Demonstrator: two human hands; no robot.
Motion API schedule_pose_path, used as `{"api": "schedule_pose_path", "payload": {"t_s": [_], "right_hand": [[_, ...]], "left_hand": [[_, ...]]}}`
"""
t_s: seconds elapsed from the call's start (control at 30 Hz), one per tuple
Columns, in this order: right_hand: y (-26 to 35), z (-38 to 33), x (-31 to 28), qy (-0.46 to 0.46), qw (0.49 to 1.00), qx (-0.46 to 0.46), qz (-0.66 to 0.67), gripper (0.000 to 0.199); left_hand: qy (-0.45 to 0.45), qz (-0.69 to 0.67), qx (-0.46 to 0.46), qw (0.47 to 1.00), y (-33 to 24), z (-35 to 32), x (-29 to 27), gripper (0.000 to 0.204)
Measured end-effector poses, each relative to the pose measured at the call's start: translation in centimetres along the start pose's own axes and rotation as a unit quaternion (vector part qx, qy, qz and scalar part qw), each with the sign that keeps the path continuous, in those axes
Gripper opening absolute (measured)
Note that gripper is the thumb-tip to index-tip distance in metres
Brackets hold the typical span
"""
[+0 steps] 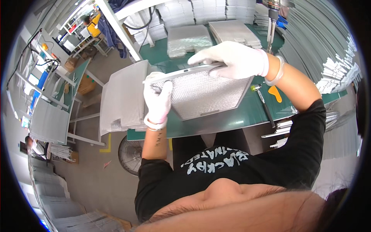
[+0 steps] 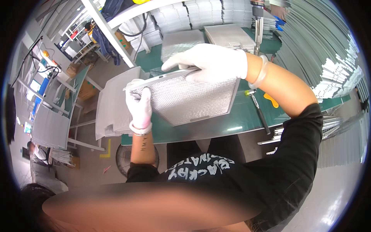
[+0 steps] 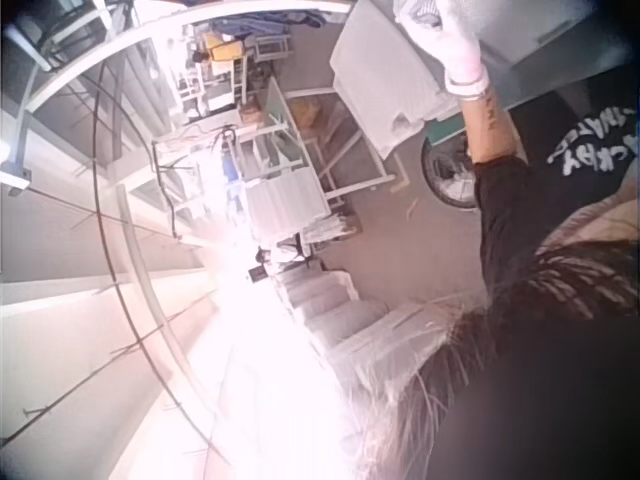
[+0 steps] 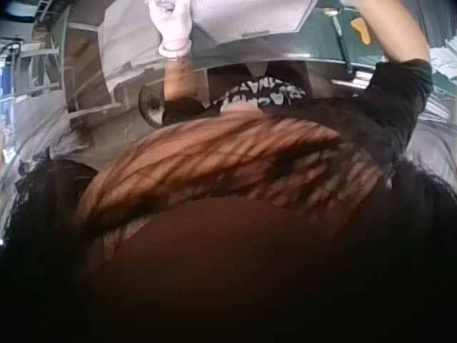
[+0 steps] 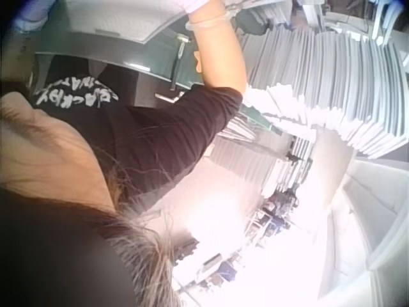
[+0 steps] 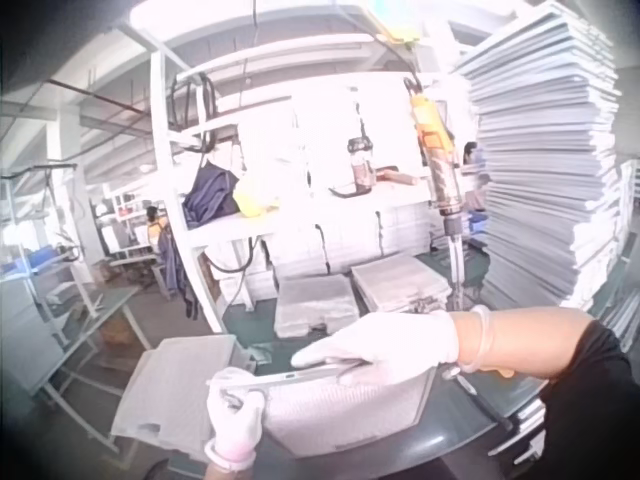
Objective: Assembling air filter components by inserting mesh into frames and securing them with brackets and an electric screwdriver.
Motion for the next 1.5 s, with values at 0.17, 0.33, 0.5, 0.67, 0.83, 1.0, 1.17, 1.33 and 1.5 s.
{"api": "schedule_pose_path", "payload": {"t_s": [0.17, 0.33, 0.5, 0.67, 0.83, 1.0, 1.17, 1.33, 1.5], "right_hand": [[0.3, 0.4, 0.3, 0.012, 0.994, -0.105, -0.038, 0.055], [-0.1, 0.5, 0.4, 0.016, 0.995, -0.083, -0.055, 0.053], [-0.4, 0.6, 0.4, -0.008, 0.996, -0.078, -0.053, 0.052], [-0.5, 0.9, 0.3, -0.011, 0.994, -0.094, -0.063, 0.053], [-0.1, 0.8, 0.3, 0.013, 0.994, -0.086, -0.068, 0.050], [0.4, 0.9, 0.7, 0.019, 0.989, -0.106, -0.099, 0.049], [0.7, 0.5, 0.8, 0.010, 0.987, -0.134, -0.091, 0.053], [0.7, 0.6, 1.0, 0.019, 0.990, -0.114, -0.083, 0.050], [4.6, -0.1, 0.0, -0.059, 0.923, -0.199, -0.325, 0.044]], "left_hand": [[-0.169, -0.132, 0.040, 0.976, -0.7, -0.9, 0.2, 0.057], [-0.191, -0.035, 0.073, 0.978, 0.1, -0.6, -0.7, 0.054], [-0.246, 0.102, 0.081, 0.961, -0.8, -0.6, 0.2, 0.044], [-0.259, 0.088, 0.124, 0.954, 1.0, -0.4, -0.6, 0.035], [-0.270, 0.095, 0.093, 0.954, 1.4, -0.7, -1.4, 0.030], [-0.188, -0.154, 0.089, 0.966, 0.9, -0.1, -1.1, 0.035], [-0.145, -0.113, 0.052, 0.982, 1.2, -0.1, -1.7, 0.034], [-0.092, -0.136, 0.094, 0.982, 1.1, 0.2, -1.5, 0.027], [-0.055, -0.007, 0.172, 0.984, 1.4, -0.2, -0.5, 0.035]]}}
Point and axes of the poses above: each hand's wrist, its own z-axis towards the middle knuckle, its own x-axis out of the palm, y = z × x, the point moved 7 cm from there along z, towards the middle knuckle, and after that the axes turned 14 degrees about -x, right-handed, at the moved point
